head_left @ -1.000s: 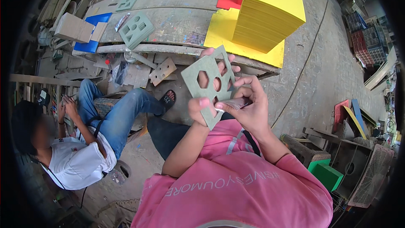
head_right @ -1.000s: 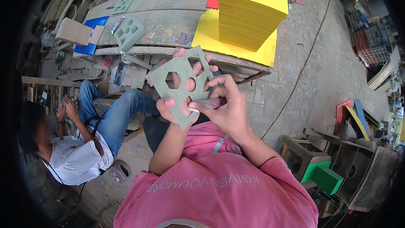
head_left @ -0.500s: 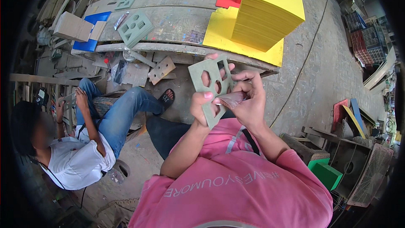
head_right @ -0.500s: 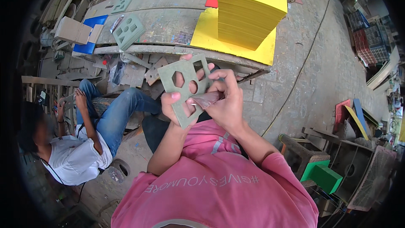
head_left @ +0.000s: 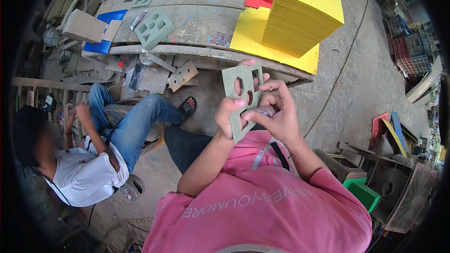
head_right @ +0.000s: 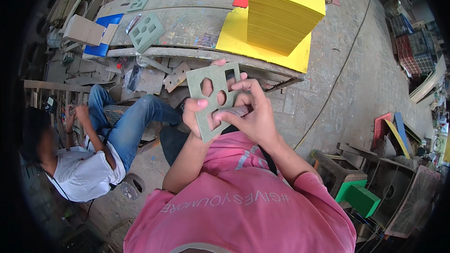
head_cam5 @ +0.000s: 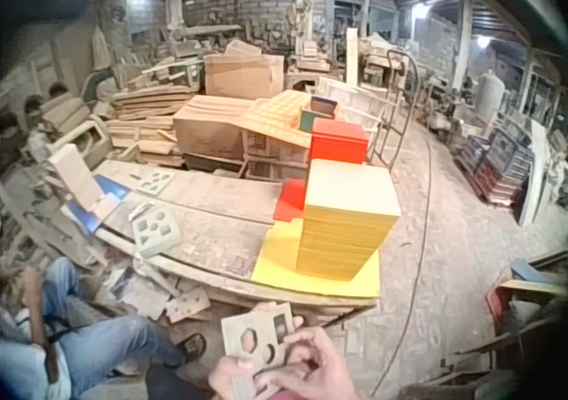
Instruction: The person sits on the floor and sands a light green wooden block with geometric cutouts using a sanding sponge. They hold the block in their left hand and rub the edges and surfaces with the sponge in their right hand, flipping the block to work on different sides.
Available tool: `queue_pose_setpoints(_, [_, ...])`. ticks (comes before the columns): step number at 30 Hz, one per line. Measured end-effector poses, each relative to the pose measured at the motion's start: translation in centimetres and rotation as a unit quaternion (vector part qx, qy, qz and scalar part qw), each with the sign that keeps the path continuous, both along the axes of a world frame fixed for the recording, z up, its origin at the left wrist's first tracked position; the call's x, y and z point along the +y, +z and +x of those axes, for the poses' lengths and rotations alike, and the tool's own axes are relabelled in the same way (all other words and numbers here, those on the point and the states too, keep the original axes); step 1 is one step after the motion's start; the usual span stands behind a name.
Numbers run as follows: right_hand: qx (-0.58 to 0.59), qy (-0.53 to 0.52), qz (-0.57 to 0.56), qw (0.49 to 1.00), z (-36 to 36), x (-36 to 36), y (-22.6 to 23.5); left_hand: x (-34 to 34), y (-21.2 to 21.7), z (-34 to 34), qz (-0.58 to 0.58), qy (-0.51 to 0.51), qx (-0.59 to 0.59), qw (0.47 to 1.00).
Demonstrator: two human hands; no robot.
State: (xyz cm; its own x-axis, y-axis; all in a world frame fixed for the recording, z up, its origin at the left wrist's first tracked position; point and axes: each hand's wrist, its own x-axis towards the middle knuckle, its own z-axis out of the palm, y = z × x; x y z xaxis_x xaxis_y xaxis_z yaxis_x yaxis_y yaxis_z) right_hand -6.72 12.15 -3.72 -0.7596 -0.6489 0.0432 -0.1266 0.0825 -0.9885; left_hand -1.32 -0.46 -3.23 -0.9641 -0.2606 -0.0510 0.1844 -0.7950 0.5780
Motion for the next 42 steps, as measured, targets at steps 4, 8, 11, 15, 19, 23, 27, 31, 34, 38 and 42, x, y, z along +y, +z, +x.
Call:
queue_pose_setpoints(4, [0.029, -0.017, 0.004, 0.999, -0.6, -0.1, 0.3, 0.4, 0.3, -0.4, -0.015, 0.021, -0.009, 1.000])
queue_pose_setpoints(8, [0.054, -0.061, -0.058, 0.995, -0.6, -0.8, 0.4, 1.1, 2.2, -0.3, 0.019, 0.075, -0.021, 0.997])
queue_pose_setpoints(11, [0.062, -0.016, -0.033, 0.997, -1.0, 0.0, -0.2, 0.5, 1.8, 0.0, 0.038, -0.004, -0.023, 0.999])
queue_pose_setpoints(15, [0.187, 0.035, -0.019, 0.982, -2.6, 0.3, 2.0, 0.1, -1.8, 0.6, 0.212, -0.139, -0.026, 0.967])
queue_pose_setpoints(19, [0.279, 0.107, -0.035, 0.954, -4.0, -0.3, 3.3, 0.4, 1.7, 0.7, 0.202, -0.238, -0.122, 0.942])
queue_pose_setpoints(23, [0.241, 0.133, 0.016, 0.961, -4.0, -0.2, 3.8, -0.8, 0.8, 0.9, 0.208, -0.252, -0.129, 0.936])
queue_pose_setpoints(27, [0.163, 0.133, 0.032, 0.977, -3.7, 0.7, 3.4, -0.6, -0.1, 1.7, 0.186, -0.211, -0.118, 0.952])
queue_pose_setpoints(31, [0.201, 0.081, 0.017, 0.976, -2.9, -0.3, 3.3, 0.0, 0.6, 1.1, 0.174, -0.209, -0.140, 0.952])
queue_pose_setpoints(34, [0.160, 0.105, 0.048, 0.980, -2.9, 0.1, 3.5, -0.6, 1.5, 1.2, 0.119, -0.174, -0.169, 0.963])
queue_pose_setpoints(38, [0.155, 0.108, 0.018, 0.982, -3.0, 0.5, 3.7, -0.4, -0.7, 1.4, 0.181, -0.200, -0.057, 0.961])
queue_pose_setpoints(42, [0.165, 0.114, 0.048, 0.978, -3.0, -0.1, 4.8, -0.1, 0.6, 1.4, 0.145, -0.159, -0.110, 0.970])
